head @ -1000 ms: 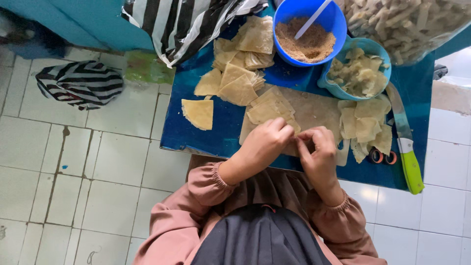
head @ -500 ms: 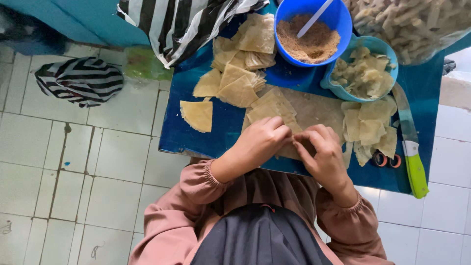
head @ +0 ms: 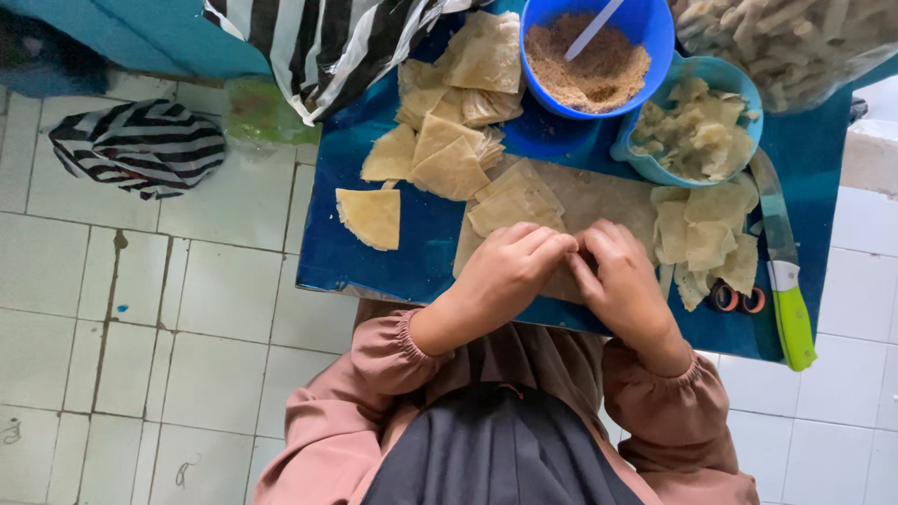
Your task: The person sits on the floor at a low table folding thin triangular pastry wrappers, occasionally spooning brown filling from a blue bowl onto a wrapper and folding the wrapper over the filling, setting folded pieces aside on the table.
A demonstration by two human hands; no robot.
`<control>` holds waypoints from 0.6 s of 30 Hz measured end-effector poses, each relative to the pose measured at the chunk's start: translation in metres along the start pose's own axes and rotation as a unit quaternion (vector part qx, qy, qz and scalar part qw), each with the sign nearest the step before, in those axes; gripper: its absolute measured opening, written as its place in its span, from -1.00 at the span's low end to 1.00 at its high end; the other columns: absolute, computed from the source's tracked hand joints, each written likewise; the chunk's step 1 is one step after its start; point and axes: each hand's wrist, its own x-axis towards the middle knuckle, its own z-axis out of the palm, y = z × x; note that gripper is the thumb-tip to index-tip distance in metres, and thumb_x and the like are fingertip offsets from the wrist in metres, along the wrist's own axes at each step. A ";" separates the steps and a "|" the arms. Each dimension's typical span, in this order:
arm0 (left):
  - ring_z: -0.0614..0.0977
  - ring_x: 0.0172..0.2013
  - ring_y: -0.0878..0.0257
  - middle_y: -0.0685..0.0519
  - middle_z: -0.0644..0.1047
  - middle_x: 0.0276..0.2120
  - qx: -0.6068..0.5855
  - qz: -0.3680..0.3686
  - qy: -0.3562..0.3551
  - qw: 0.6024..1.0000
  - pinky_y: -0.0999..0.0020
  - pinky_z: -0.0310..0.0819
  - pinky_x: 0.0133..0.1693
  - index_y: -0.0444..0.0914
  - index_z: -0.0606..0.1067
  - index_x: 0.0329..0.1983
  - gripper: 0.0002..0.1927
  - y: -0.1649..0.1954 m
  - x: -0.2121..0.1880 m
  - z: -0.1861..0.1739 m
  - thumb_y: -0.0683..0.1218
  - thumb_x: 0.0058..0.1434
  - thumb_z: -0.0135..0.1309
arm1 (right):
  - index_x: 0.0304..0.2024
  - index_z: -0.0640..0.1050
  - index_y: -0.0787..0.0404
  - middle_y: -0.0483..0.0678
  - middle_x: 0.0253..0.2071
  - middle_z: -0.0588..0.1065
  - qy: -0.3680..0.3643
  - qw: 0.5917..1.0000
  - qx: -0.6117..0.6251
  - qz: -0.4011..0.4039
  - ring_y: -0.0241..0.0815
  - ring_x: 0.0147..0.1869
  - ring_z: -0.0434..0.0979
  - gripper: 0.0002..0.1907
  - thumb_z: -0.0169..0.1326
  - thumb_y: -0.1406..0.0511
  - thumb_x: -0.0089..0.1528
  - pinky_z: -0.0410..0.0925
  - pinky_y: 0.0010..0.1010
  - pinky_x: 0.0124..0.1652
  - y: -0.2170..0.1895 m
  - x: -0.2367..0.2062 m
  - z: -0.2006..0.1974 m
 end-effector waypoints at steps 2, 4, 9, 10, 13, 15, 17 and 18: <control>0.57 -0.06 0.06 0.03 0.55 -0.11 0.020 -0.001 -0.012 1.000 0.16 0.45 -0.03 -0.25 0.44 0.09 -0.66 -0.003 -0.001 0.001 -0.18 0.22 0.06 | -0.25 0.53 0.30 0.08 -0.24 0.48 0.005 1.000 0.017 0.006 0.17 -0.06 0.45 -0.89 0.16 0.37 0.21 0.30 -0.12 -0.07 0.000 0.001 0.001; 0.57 -0.08 0.07 0.04 0.56 -0.11 0.039 0.005 -0.019 0.999 0.16 0.43 -0.03 -0.25 0.44 0.12 -0.63 -0.004 -0.003 0.002 -0.17 0.22 0.04 | -0.22 0.53 0.29 0.07 -0.22 0.48 0.025 0.998 0.047 0.018 0.14 -0.06 0.46 -0.87 0.17 0.38 0.20 0.31 -0.15 -0.07 -0.003 -0.002 0.000; 0.57 -0.10 0.08 0.05 0.53 -0.20 0.087 -0.007 -0.027 0.996 0.17 0.40 -0.07 -0.19 0.43 0.10 -0.65 -0.008 -0.002 0.007 -0.14 0.23 0.05 | -0.16 0.56 0.24 0.07 -0.15 0.48 0.118 0.991 0.032 -0.045 0.12 -0.01 0.46 -0.84 0.19 0.42 0.19 0.31 -0.17 -0.01 -0.015 -0.013 0.003; 0.57 -0.12 0.08 0.05 0.52 -0.22 0.097 -0.009 -0.036 0.995 0.16 0.39 -0.08 -0.17 0.43 0.08 -0.66 -0.008 -0.003 0.008 -0.13 0.22 0.05 | -0.15 0.55 0.27 0.09 -0.13 0.47 0.110 0.992 0.021 -0.051 0.14 0.00 0.45 -0.81 0.20 0.42 0.17 0.30 -0.16 -0.02 -0.015 -0.013 0.004; 0.57 -0.14 0.06 0.03 0.52 -0.22 0.099 0.008 -0.014 0.995 0.14 0.39 -0.09 -0.20 0.40 0.11 -0.62 -0.009 -0.004 0.010 -0.14 0.20 0.04 | -0.13 0.53 0.30 0.09 -0.12 0.47 0.083 0.996 0.002 -0.043 0.16 0.00 0.43 -0.77 0.20 0.41 0.16 0.30 -0.14 -0.02 -0.012 -0.011 0.003; 0.57 -0.17 0.02 0.01 0.52 -0.25 0.082 -0.011 -0.016 0.996 0.12 0.41 -0.11 -0.20 0.41 0.08 -0.67 -0.006 -0.006 0.013 -0.14 0.24 0.06 | -0.17 0.54 0.27 0.06 -0.15 0.47 0.042 0.999 0.018 -0.021 0.15 -0.01 0.43 -0.84 0.18 0.43 0.19 0.31 -0.16 -0.03 -0.010 -0.012 0.001; 0.57 -0.20 0.01 0.00 0.53 -0.28 0.083 -0.032 -0.014 0.996 0.11 0.42 -0.13 -0.19 0.41 0.05 -0.71 -0.002 -0.007 0.015 -0.14 0.25 0.07 | -0.20 0.54 0.26 0.06 -0.18 0.47 0.021 0.999 0.027 -0.030 0.15 -0.02 0.44 -0.84 0.19 0.42 0.16 0.31 -0.15 -0.04 -0.009 -0.016 -0.001; 0.58 -0.20 0.01 0.01 0.53 -0.29 0.090 -0.045 -0.013 0.995 0.10 0.42 -0.13 -0.19 0.41 0.02 -0.72 0.001 -0.008 0.016 -0.13 0.25 0.08 | -0.22 0.54 0.26 0.06 -0.20 0.47 0.008 0.999 0.032 -0.036 0.15 -0.03 0.44 -0.85 0.19 0.41 0.15 0.31 -0.15 -0.05 -0.009 -0.017 -0.001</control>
